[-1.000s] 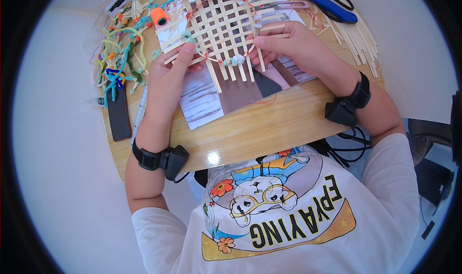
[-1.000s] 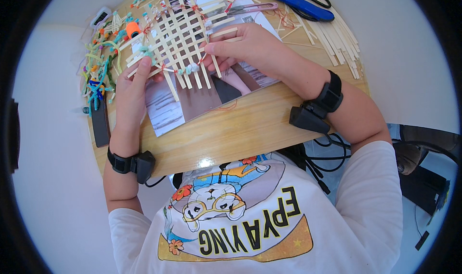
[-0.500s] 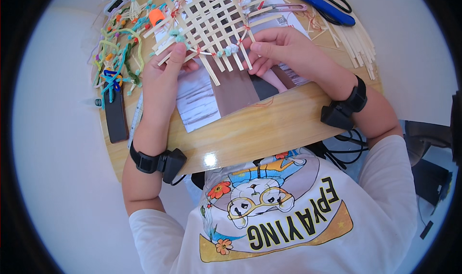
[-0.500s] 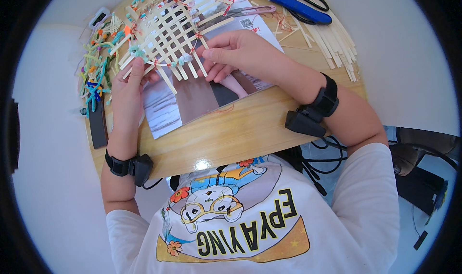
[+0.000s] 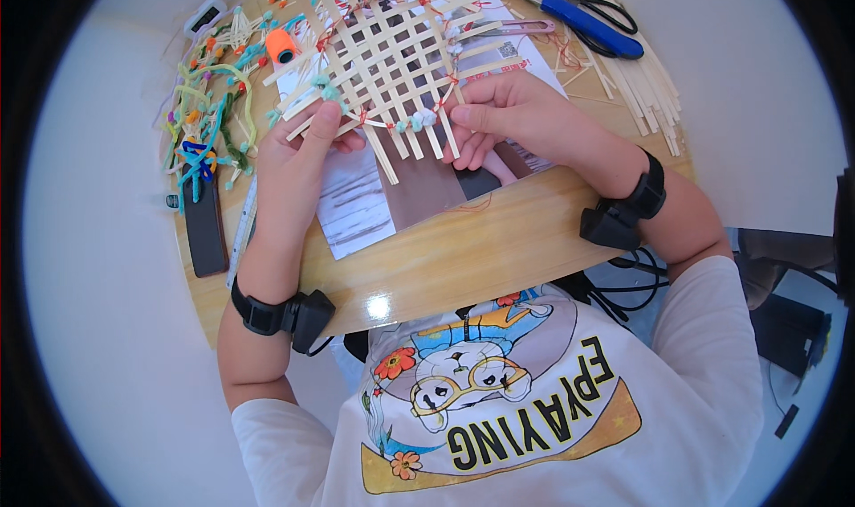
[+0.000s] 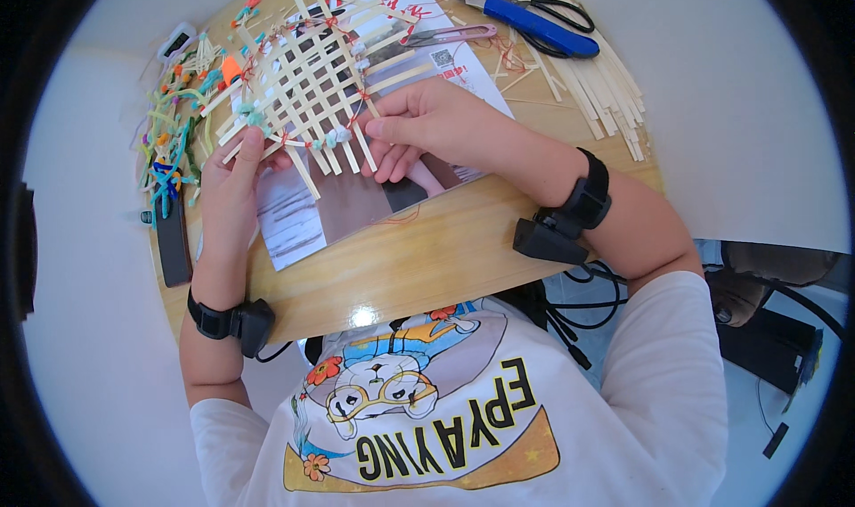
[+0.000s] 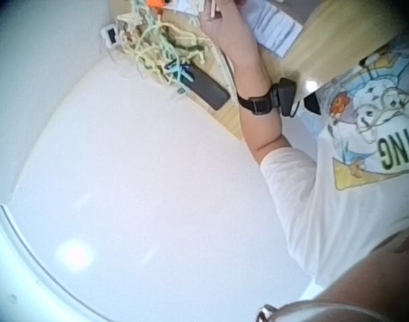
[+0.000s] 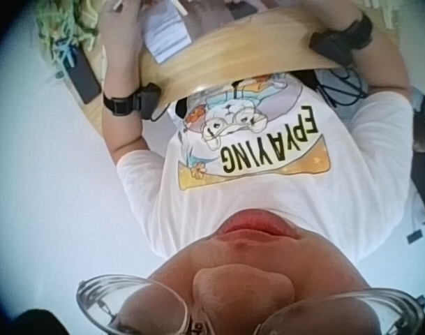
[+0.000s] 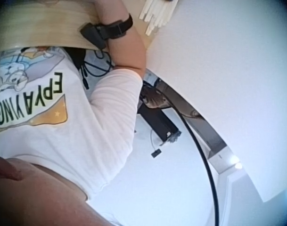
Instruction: The person is weaving small bamboo or wooden sticks together to create a decorative mat or base for a craft project.
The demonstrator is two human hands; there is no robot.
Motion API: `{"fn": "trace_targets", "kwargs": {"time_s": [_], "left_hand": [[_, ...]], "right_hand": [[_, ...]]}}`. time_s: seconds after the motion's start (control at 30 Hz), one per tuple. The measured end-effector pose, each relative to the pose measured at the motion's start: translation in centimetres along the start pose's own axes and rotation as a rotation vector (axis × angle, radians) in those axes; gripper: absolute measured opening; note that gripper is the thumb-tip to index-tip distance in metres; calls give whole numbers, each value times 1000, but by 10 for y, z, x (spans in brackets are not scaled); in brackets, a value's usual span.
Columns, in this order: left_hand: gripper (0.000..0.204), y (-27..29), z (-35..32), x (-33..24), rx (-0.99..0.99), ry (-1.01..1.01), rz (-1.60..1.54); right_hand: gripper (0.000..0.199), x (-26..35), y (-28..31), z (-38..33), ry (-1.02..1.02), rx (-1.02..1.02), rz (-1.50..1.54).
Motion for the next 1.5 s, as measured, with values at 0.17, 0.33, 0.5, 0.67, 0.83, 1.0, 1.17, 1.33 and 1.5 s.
{"fn": "trace_targets", "kwargs": {"time_s": [0.17,0.33,0.5,0.67,0.83,1.0,1.17,1.33,1.5], "left_hand": [[36,3,1,0,-1,-13,9],[34,6,3,-2,-9,-27,16],[34,3,2,-2,-20,-29,0],[37,3,1,-4,-7,-20,10],[36,1,2,-3,8,-1,-7],[33,2,1,-3,-17,-13,-38],[28,-4,-2,-7,99,-54,45],[26,-3,-1,-6,128,-65,61],[29,1,-5,-4,131,-28,46]], "right_hand": [[39,0,3,1,32,-11,50],[38,6,4,1,56,-13,-10],[38,1,2,0,47,-28,20],[35,2,-4,0,-5,15,51],[25,3,-5,-1,-24,-5,-15],[23,0,-3,0,-13,-15,-38],[21,-1,-3,1,5,-25,-25],[22,0,-6,-1,1,-11,-27],[23,1,-9,-3,-6,-3,-29]]}}
Point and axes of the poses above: each hand's wrist, its own z-axis towards the middle knuckle, its own y-axis out of the back of the hand, x = y × z, the point moved 2 cm from there along z, towards the middle knuckle, and after that the axes turned 7 degrees about y, right-handed, at the moved point
